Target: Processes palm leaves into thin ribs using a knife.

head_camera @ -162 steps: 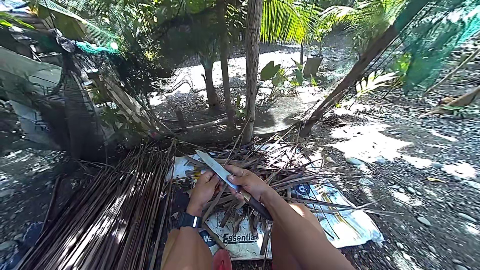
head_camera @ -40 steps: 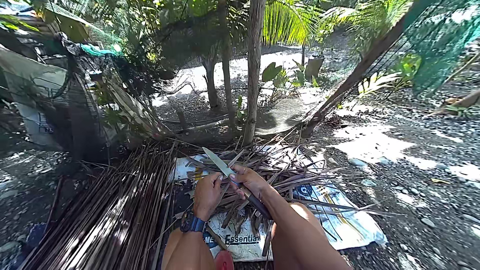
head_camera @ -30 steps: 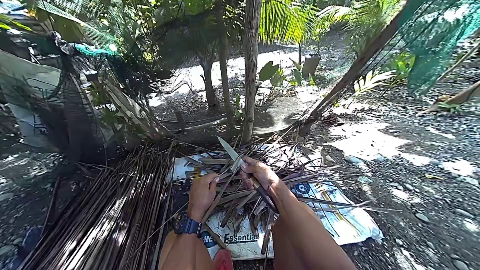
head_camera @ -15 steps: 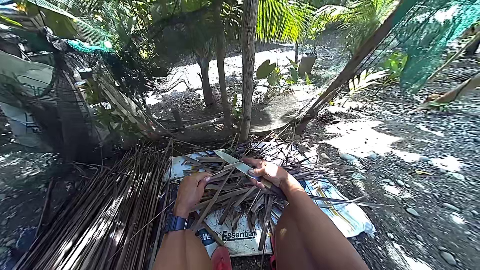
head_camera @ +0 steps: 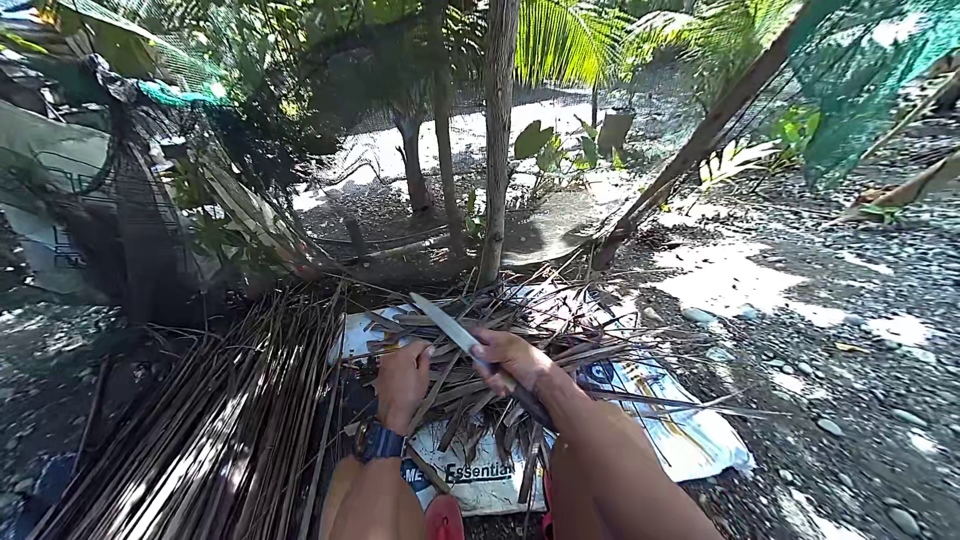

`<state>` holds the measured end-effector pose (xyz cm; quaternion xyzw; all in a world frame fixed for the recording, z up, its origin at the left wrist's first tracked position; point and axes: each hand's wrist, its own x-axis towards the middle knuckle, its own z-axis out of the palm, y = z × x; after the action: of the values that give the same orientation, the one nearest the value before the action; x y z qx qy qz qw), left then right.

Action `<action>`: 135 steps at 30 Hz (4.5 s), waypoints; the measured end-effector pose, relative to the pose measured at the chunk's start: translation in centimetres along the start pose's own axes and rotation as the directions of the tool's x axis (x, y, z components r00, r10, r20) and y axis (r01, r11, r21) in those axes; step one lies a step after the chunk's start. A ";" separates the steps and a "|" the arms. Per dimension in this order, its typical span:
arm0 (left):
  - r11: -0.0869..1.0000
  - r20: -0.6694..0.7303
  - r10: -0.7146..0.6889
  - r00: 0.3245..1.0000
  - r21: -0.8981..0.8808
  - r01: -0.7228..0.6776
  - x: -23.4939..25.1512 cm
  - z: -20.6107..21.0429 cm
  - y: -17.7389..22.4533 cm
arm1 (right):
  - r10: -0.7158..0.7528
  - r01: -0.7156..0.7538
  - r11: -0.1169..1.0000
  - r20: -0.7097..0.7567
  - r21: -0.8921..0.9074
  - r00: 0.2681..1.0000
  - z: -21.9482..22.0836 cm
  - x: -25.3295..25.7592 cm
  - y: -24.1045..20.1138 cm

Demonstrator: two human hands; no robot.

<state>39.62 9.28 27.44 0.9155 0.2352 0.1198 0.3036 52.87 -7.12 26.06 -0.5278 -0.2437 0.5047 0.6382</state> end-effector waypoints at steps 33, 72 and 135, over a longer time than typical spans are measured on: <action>0.993 -0.152 0.076 0.985 -0.075 -0.088 -1.0 -4.0 -4.7 | -0.006 0.042 0.997 -0.450 0.070 0.893 -5.1 -1.4 -2.5; 0.976 -0.280 -0.069 0.958 0.179 0.123 -8.3 -11.8 -14.4 | 0.000 0.059 0.996 -0.662 0.067 0.750 -6.7 -1.4 -1.9; 0.112 0.122 -0.989 0.089 0.202 0.973 -32.2 8.8 -31.7 | -0.040 0.377 0.897 -0.806 0.232 0.590 -4.4 0.4 -0.8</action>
<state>3.73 11.05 -1.36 0.5423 0.7521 -0.2258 0.2989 57.01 -8.60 25.27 -0.5274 0.1007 0.1798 0.8242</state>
